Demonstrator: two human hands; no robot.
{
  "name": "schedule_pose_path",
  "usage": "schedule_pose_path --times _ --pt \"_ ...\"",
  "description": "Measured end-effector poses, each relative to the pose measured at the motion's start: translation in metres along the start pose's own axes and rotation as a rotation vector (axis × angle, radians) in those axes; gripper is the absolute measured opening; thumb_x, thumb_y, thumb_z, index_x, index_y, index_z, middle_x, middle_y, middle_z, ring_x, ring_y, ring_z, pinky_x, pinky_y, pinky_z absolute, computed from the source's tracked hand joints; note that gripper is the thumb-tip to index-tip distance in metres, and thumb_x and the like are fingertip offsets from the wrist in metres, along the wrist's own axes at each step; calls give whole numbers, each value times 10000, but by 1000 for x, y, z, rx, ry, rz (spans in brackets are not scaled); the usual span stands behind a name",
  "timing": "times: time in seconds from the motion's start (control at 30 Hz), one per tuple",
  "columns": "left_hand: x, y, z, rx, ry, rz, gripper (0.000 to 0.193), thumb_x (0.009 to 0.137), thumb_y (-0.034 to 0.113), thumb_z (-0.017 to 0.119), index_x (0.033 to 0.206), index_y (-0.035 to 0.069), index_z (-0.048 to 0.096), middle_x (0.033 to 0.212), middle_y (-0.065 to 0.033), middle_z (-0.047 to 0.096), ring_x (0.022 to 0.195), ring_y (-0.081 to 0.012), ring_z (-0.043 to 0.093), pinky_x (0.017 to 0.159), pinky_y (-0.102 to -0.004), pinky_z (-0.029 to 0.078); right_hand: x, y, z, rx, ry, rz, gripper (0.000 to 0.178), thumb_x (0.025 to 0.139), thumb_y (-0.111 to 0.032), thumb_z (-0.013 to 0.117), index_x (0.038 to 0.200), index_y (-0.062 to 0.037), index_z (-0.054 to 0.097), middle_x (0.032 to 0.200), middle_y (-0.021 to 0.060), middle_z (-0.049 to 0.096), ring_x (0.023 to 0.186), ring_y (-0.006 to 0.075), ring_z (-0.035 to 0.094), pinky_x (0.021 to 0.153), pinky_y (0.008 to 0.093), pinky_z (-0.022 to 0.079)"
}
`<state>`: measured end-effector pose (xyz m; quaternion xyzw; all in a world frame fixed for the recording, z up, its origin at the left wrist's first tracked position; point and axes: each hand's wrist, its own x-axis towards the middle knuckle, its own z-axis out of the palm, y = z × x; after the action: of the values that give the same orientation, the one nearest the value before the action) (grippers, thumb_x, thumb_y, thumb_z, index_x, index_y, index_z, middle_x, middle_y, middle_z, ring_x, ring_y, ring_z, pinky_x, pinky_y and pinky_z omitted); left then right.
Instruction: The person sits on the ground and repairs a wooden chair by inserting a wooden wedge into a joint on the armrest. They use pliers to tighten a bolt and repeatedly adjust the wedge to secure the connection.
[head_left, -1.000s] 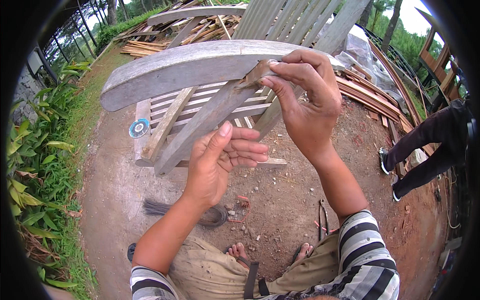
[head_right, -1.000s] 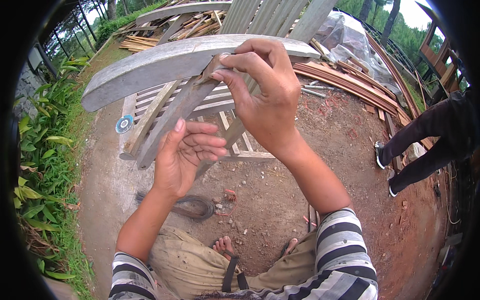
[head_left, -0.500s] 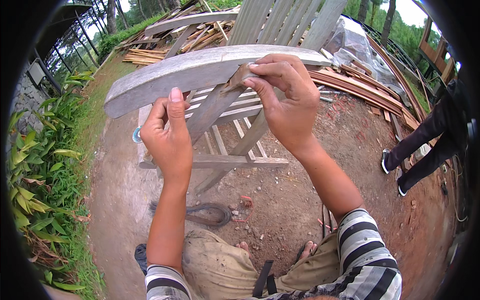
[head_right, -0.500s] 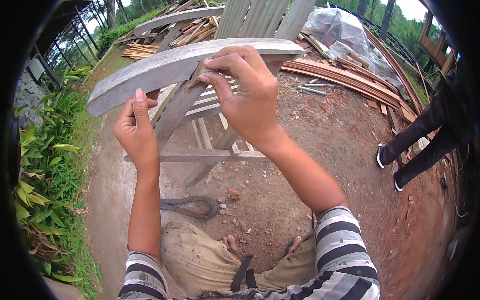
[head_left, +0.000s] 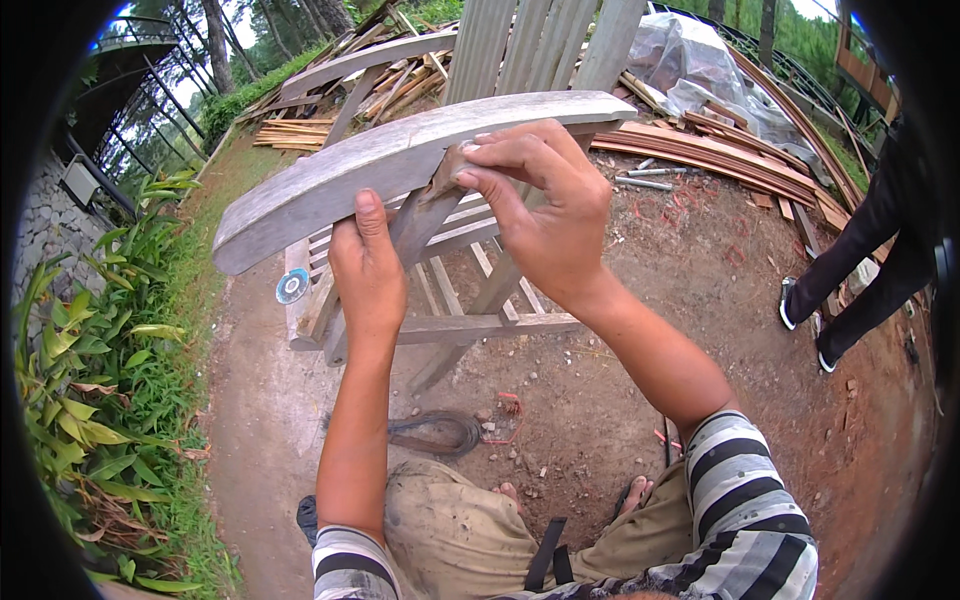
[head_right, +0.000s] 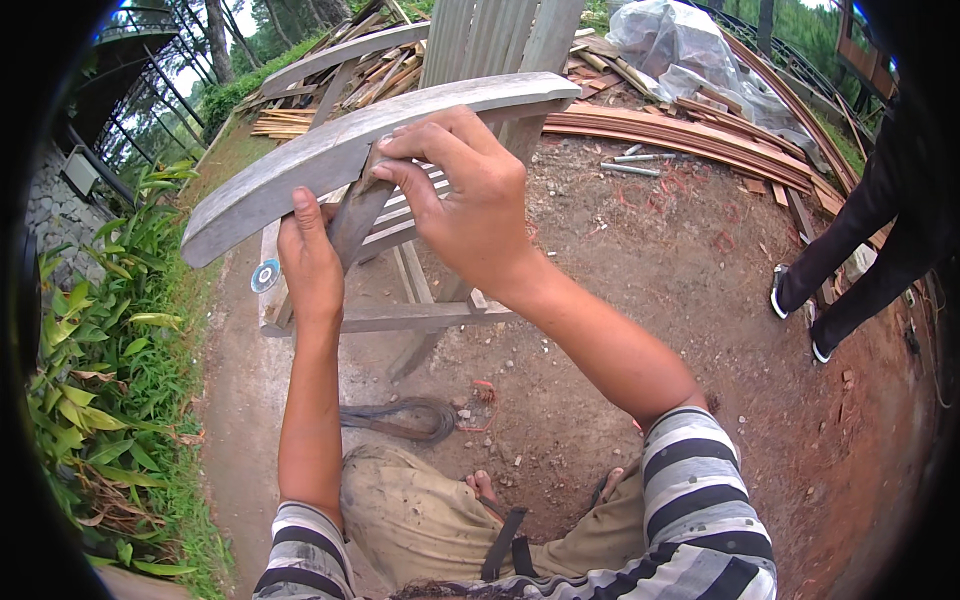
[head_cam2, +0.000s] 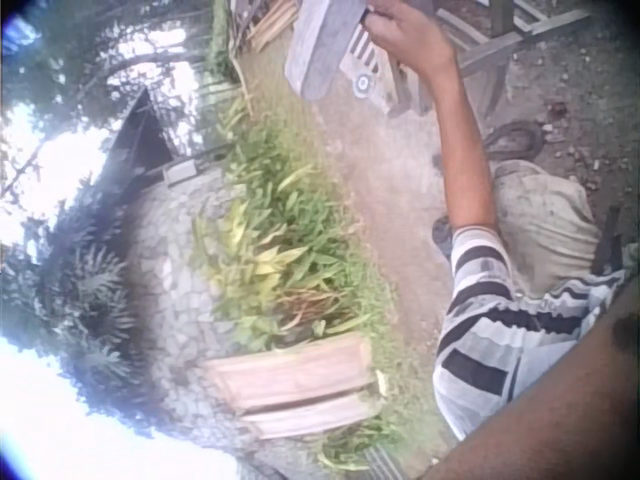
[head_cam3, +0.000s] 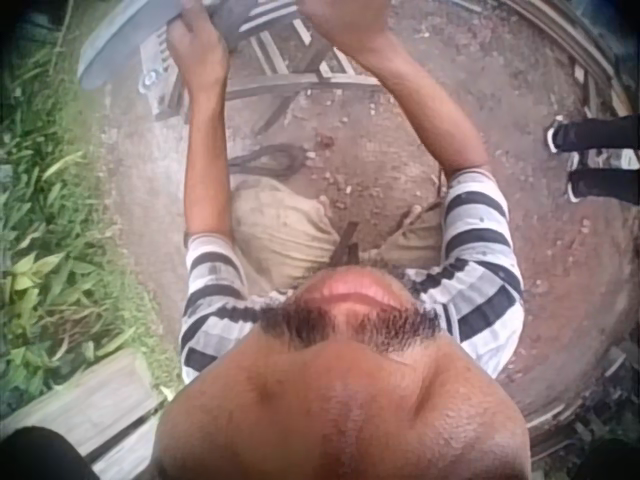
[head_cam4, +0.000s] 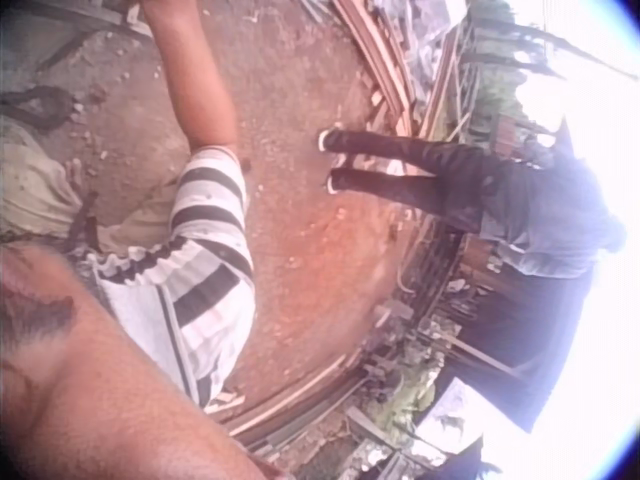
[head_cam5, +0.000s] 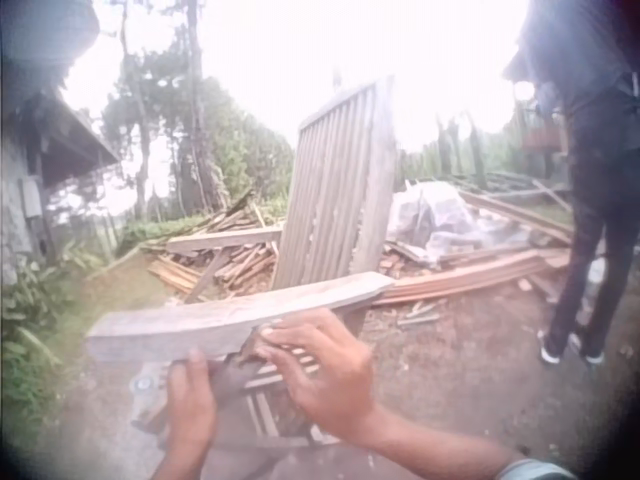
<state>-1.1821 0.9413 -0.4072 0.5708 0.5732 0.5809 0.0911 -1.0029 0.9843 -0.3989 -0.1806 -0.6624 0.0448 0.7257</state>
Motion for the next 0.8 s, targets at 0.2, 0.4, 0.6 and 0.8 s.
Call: schedule_pose_path --times 0.2,0.4,0.6,0.8 --pt "0 -4 7 32 55 32 818 1054 690 358 908 -69 627 866 -119 618 846 -184 582 800 -352 494 2 -6 3 -28 56 -6 150 787 24 806 910 -18 733 887 96 707 808 245 711 706 336 573" --pt "4 -19 9 52 78 16 826 1064 669 351 931 -97 628 848 -166 637 805 -243 617 784 -396 505 -4 -7 10 -55 135 10 163 780 23 826 925 -14 761 889 103 735 801 219 733 685 310 570" --pt "7 -30 7 -48 60 -2 797 1061 655 383 979 -99 630 843 -148 671 764 -210 668 711 -351 539 -4 -6 8 17 138 39 155 788 -7 804 921 -30 729 890 102 704 827 278 692 720 367 552" --pt "3 -26 6 -123 44 -53 791 1046 680 398 1071 -76 630 879 -128 690 776 -166 669 712 -309 525 -11 -7 14 -18 181 63 224 783 -37 808 990 -39 723 957 111 694 919 314 660 782 400 535"
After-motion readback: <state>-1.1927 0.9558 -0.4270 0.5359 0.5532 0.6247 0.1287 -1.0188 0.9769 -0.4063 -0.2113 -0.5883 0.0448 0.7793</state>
